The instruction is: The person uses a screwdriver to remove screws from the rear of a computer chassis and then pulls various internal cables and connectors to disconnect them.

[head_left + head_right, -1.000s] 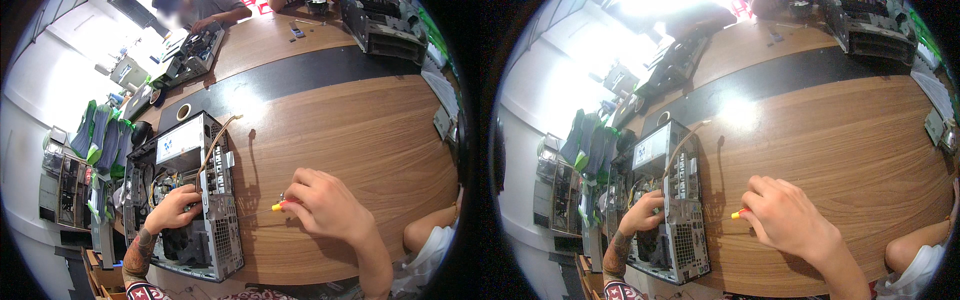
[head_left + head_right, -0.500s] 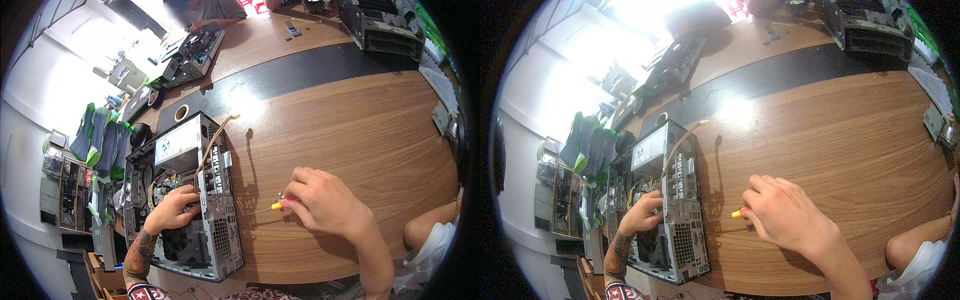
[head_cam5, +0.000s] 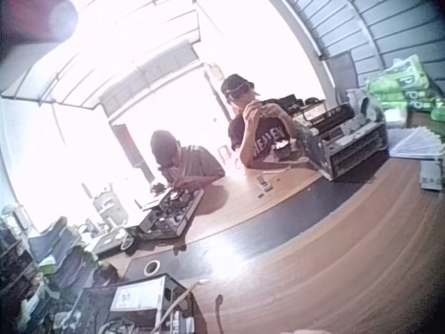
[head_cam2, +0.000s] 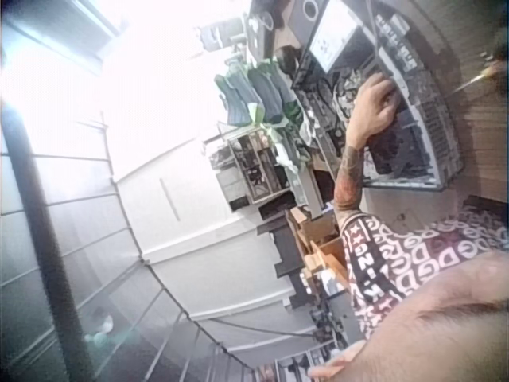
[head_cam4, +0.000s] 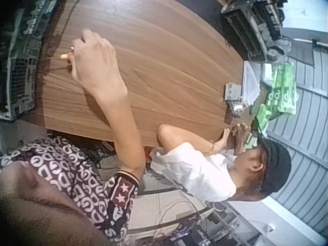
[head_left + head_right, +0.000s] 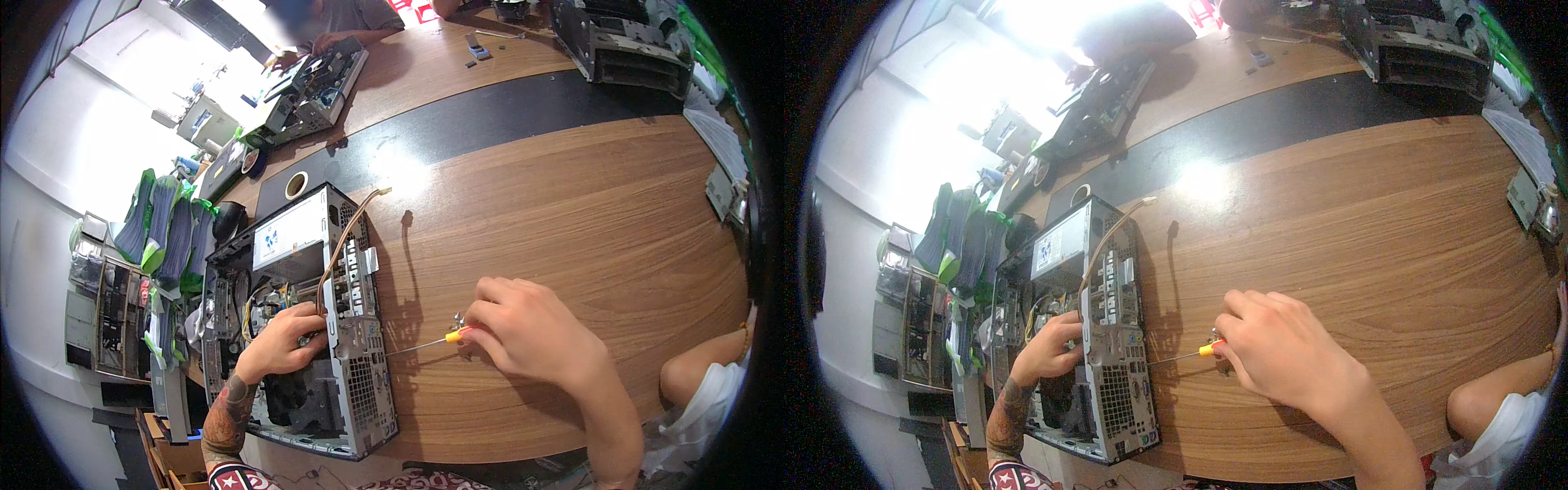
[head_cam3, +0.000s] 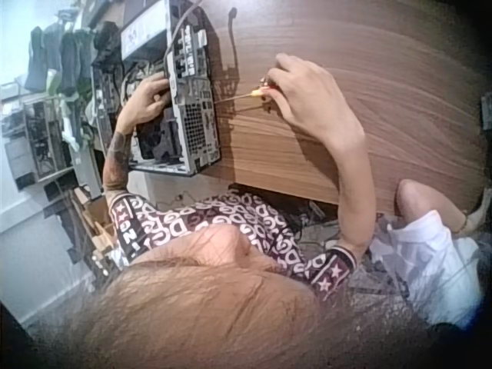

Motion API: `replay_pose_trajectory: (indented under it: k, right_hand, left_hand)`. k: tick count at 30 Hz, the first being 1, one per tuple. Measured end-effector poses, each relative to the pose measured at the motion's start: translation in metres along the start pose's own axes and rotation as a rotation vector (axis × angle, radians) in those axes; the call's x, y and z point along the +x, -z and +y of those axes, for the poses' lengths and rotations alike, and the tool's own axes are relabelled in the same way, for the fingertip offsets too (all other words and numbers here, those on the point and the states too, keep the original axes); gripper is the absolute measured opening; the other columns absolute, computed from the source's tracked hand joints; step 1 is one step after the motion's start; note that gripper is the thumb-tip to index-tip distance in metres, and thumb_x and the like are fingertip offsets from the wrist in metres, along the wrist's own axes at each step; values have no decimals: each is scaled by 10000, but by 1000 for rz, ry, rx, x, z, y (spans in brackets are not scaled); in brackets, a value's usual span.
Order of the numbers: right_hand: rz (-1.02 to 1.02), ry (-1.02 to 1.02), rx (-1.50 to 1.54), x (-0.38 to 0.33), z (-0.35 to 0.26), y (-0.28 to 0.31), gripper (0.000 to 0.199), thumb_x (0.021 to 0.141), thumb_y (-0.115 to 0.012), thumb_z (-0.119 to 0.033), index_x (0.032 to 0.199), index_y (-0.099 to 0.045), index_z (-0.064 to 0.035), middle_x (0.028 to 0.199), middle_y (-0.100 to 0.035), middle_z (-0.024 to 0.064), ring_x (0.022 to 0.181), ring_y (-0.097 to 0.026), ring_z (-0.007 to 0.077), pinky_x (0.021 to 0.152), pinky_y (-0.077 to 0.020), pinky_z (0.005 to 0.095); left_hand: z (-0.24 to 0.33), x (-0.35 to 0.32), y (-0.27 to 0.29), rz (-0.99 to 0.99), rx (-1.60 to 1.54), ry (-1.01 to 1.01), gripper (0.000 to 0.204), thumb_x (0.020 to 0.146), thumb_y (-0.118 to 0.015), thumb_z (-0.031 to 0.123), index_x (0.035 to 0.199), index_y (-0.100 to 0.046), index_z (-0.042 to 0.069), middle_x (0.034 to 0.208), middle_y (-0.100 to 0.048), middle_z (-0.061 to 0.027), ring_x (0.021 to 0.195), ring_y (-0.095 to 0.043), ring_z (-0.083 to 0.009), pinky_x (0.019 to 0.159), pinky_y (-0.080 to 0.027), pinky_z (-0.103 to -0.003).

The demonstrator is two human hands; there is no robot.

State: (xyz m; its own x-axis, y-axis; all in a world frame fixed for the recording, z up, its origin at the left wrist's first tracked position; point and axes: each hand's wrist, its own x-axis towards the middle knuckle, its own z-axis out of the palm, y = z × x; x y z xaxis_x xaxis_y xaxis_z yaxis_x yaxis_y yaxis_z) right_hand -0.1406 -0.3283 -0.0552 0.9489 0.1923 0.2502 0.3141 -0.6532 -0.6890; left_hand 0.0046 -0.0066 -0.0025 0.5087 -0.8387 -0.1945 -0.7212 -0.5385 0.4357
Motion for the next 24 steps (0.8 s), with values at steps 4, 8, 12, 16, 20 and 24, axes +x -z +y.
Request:
replay_pose_trajectory:
  k: [4,8,12,16,20,24]
  right_hand:
    - [19,12,16,1,1,-1,214,881,-677,-178,783,-593,-6,865,-559,138,806,-602,327,748,-494,428]
    - [13,17,23,1,0,0,213,886,-676,-183,801,-592,-7,875,-558,140,816,-607,324,756,-498,431]
    - [-17,-9,25,1,-1,3,210,893,-671,-183,820,-591,-4,879,-556,138,829,-613,315,757,-503,427]
    - [-8,18,56,1,-2,3,212,896,-669,-183,818,-590,-2,882,-554,138,826,-617,314,744,-506,423]
    - [-11,2,30,1,-2,3,215,898,-668,-185,812,-591,-3,878,-552,134,799,-616,321,720,-508,426]
    - [3,9,77,1,-2,3,218,900,-668,-192,814,-600,-4,869,-558,135,797,-618,325,717,-511,425]
  left_hand:
    - [1,-1,1,-3,-13,18,206,815,-629,80,990,-671,-19,925,-604,-166,908,-588,-360,805,-488,-418]
    - [1,-1,1,-13,-15,18,217,819,-629,83,1007,-672,-16,937,-607,-166,918,-590,-359,808,-488,-419]
    - [0,0,1,2,-21,-4,207,820,-630,85,992,-670,-23,935,-605,-168,912,-588,-360,806,-488,-420]
    - [2,-1,1,0,-9,-7,203,821,-632,85,985,-668,-28,935,-604,-170,911,-587,-361,805,-489,-419]
    - [0,-1,1,0,-19,0,200,821,-634,82,986,-668,-25,918,-599,-165,896,-586,-360,785,-487,-422]
    - [-3,-1,0,2,11,-25,195,822,-633,81,984,-671,-20,899,-594,-159,877,-585,-358,765,-484,-426]
